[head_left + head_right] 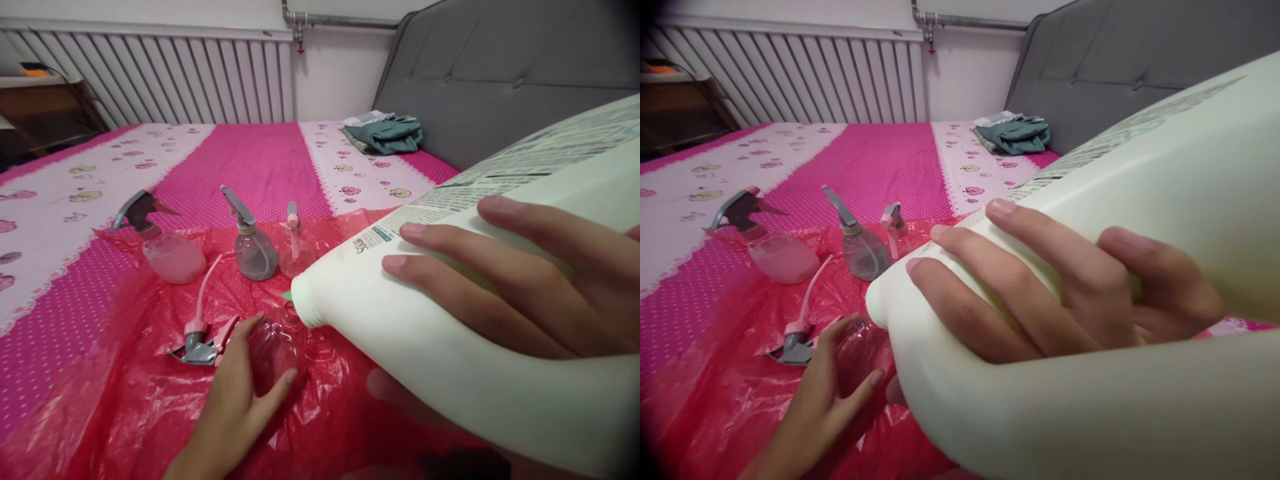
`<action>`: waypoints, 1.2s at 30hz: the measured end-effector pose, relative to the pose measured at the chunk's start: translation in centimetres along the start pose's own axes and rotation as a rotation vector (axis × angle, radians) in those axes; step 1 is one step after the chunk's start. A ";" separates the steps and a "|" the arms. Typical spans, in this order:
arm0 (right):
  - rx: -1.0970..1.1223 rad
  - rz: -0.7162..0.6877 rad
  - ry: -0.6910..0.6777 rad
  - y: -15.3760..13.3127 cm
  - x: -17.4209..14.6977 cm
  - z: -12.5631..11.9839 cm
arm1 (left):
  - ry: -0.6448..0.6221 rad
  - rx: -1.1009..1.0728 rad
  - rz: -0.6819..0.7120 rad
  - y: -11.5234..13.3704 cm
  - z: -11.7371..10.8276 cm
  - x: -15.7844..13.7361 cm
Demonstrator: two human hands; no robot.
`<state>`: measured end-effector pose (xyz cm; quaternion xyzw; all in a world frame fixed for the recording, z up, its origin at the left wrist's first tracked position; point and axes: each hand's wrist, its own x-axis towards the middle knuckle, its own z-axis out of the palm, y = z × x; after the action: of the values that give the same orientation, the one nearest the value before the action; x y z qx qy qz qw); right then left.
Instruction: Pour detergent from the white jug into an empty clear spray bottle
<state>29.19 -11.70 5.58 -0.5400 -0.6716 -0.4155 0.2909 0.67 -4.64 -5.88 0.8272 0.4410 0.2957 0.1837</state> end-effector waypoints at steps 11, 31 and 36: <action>-0.020 0.037 0.019 -0.1 0.1 0.1 | 0.017 0.022 0.031 0.1 -0.1 0.2; -0.063 -0.135 -0.153 0.9 0.3 -1.1 | 0.011 0.009 0.012 0.2 -0.1 0.1; 0.043 0.051 -0.058 0.1 0.2 -0.8 | 0.001 -0.019 -0.002 0.1 -0.1 0.0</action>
<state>29.17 -12.25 6.15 -0.5622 -0.6748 -0.3775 0.2933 0.64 -4.63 -5.74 0.8249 0.4392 0.2998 0.1917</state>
